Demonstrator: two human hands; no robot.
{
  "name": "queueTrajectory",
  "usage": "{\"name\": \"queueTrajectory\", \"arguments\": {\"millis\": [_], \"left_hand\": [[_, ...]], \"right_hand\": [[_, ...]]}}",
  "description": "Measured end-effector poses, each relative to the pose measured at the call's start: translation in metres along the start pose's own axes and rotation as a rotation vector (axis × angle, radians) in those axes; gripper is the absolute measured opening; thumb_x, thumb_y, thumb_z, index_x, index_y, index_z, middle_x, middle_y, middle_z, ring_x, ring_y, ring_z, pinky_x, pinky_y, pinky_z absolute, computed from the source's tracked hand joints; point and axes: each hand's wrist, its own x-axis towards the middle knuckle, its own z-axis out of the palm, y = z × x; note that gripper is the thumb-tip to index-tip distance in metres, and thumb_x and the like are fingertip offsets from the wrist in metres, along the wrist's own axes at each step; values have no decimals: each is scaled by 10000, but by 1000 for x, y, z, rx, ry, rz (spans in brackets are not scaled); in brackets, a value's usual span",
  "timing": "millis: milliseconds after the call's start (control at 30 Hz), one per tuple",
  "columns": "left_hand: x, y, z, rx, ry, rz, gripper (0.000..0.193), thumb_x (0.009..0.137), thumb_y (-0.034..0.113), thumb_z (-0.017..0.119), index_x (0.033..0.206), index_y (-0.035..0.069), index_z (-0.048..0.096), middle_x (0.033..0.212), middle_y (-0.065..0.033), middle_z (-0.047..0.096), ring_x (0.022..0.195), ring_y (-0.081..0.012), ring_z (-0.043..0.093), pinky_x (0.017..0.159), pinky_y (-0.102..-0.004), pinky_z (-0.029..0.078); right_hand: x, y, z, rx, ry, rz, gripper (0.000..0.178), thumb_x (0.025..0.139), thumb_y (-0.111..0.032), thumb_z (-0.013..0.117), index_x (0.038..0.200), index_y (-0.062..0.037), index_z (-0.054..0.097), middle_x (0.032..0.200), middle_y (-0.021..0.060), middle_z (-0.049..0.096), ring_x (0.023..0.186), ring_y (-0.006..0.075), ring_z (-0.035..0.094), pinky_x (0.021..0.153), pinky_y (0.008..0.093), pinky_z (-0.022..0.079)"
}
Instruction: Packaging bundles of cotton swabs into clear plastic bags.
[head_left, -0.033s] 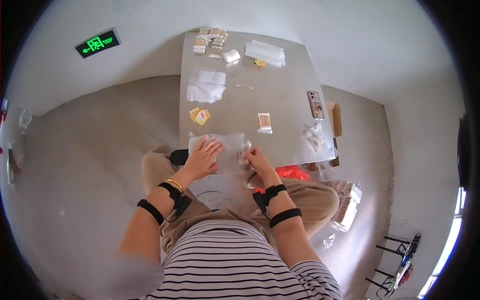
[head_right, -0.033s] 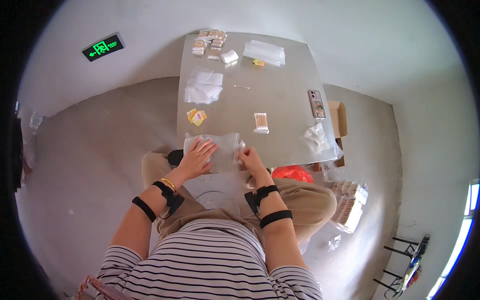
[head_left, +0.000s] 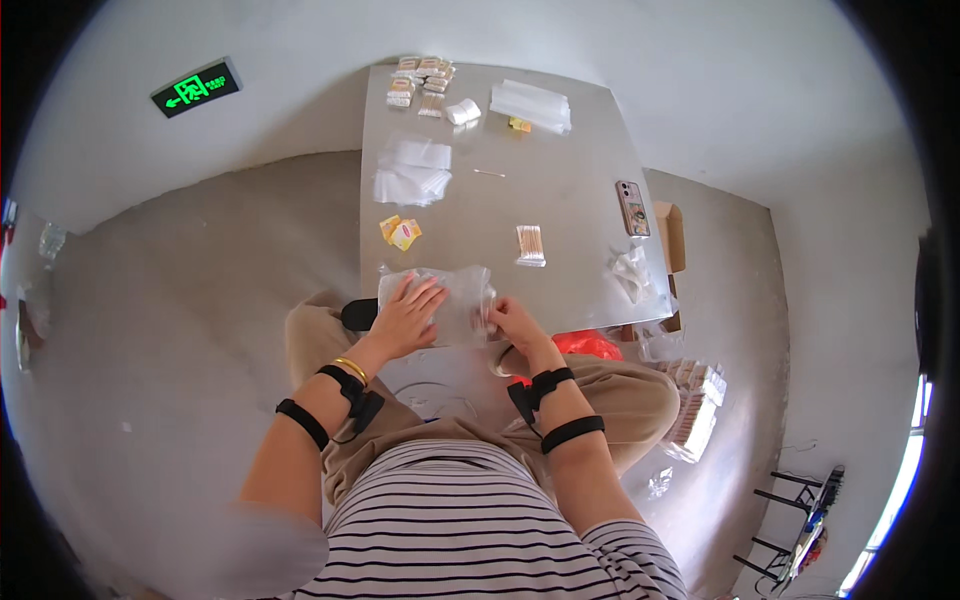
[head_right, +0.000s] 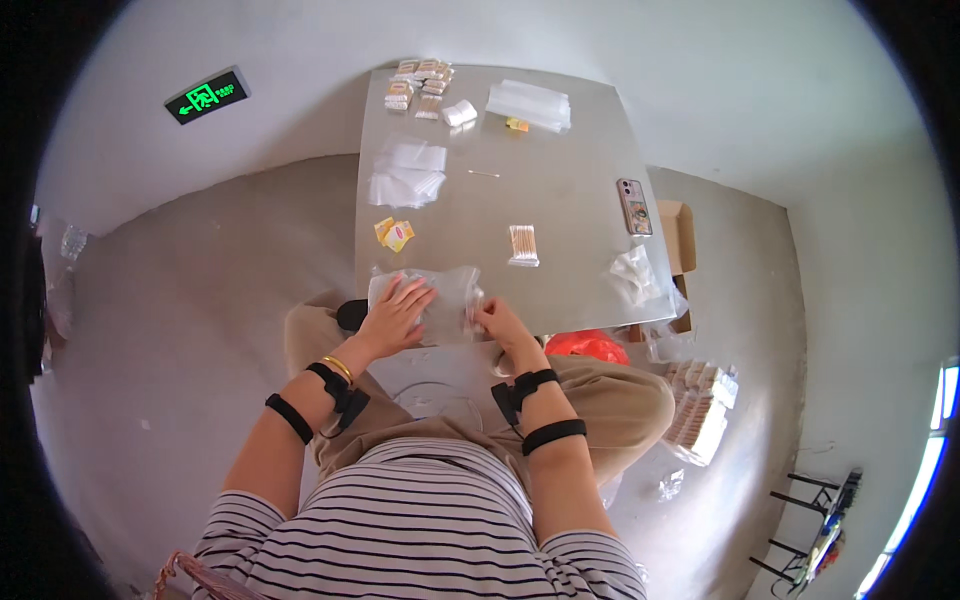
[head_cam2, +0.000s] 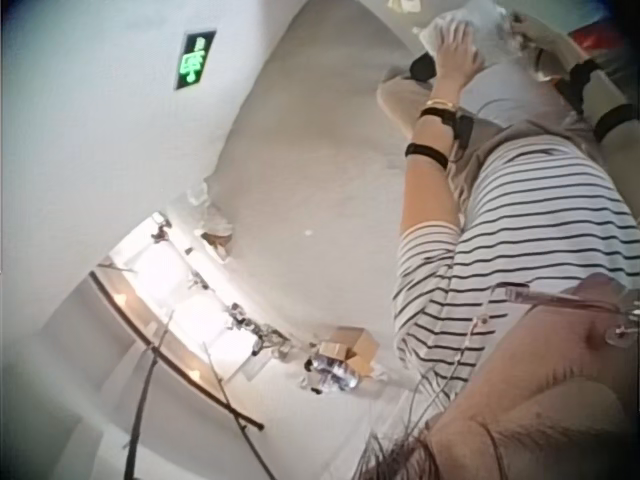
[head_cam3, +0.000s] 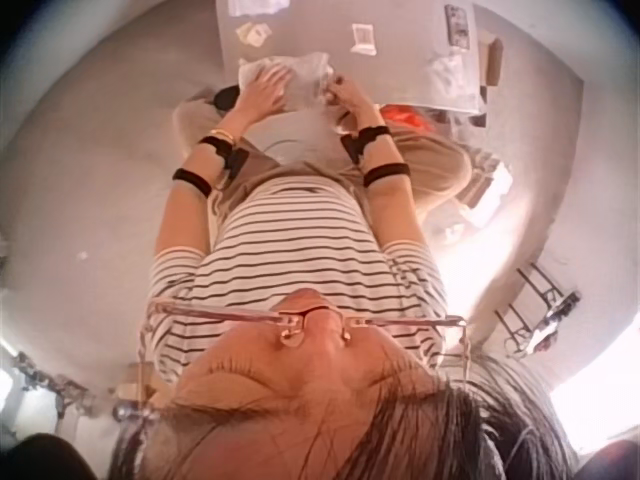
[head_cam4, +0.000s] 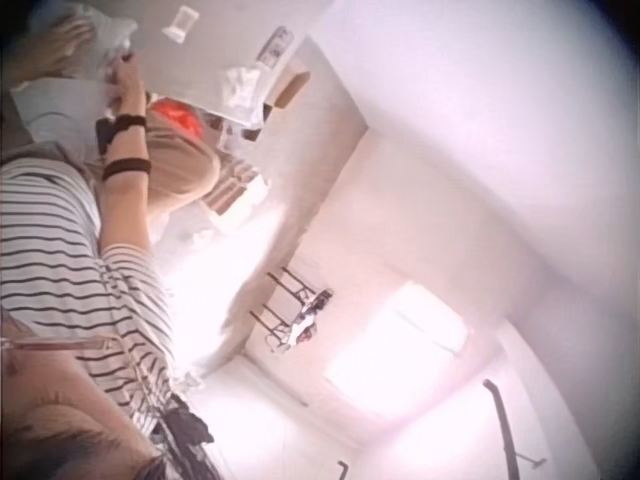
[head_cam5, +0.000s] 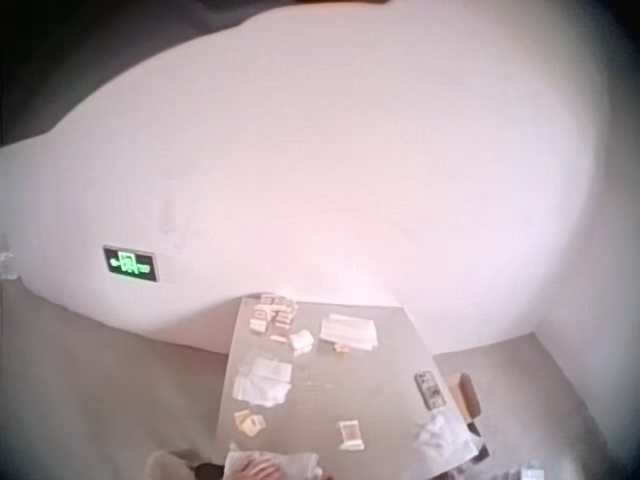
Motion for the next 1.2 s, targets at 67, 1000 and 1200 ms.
{"name": "queueTrajectory", "arguments": {"millis": [67, 1000, 1200], "left_hand": [[0, 0, -1, 7, -20, -11, 633, 824, 306, 572, 1375, 41, 409, 1365, -101, 460, 1369, -220, 318, 1177, -476, 130], [6, 4, -10, 9, -81, -10, 741, 822, 280, 601, 1447, 26, 296, 1494, -89, 339, 1401, -227, 284, 1177, -468, 136], [7, 3, -12, -39, -74, -30, 785, 805, 257, 624, 1460, 25, 260, 1524, -116, 284, 1409, -240, 278, 1178, -462, 141]], "right_hand": [[3, 1, 0, -165, -98, 58, 222, 920, -121, 596, 1108, -17, 537, 1014, 73, 617, 875, 173, 617, 769, 307, 517], [21, -2, 29, 64, -255, 104, 339, 792, -244, 759, 1066, -81, 643, 877, -2, 647, 748, 119, 603, 621, 299, 495], [24, -13, 43, -193, -178, 48, 373, 829, -243, 742, 1098, -37, 587, 1032, 63, 638, 976, 172, 603, 831, 317, 495]]}}
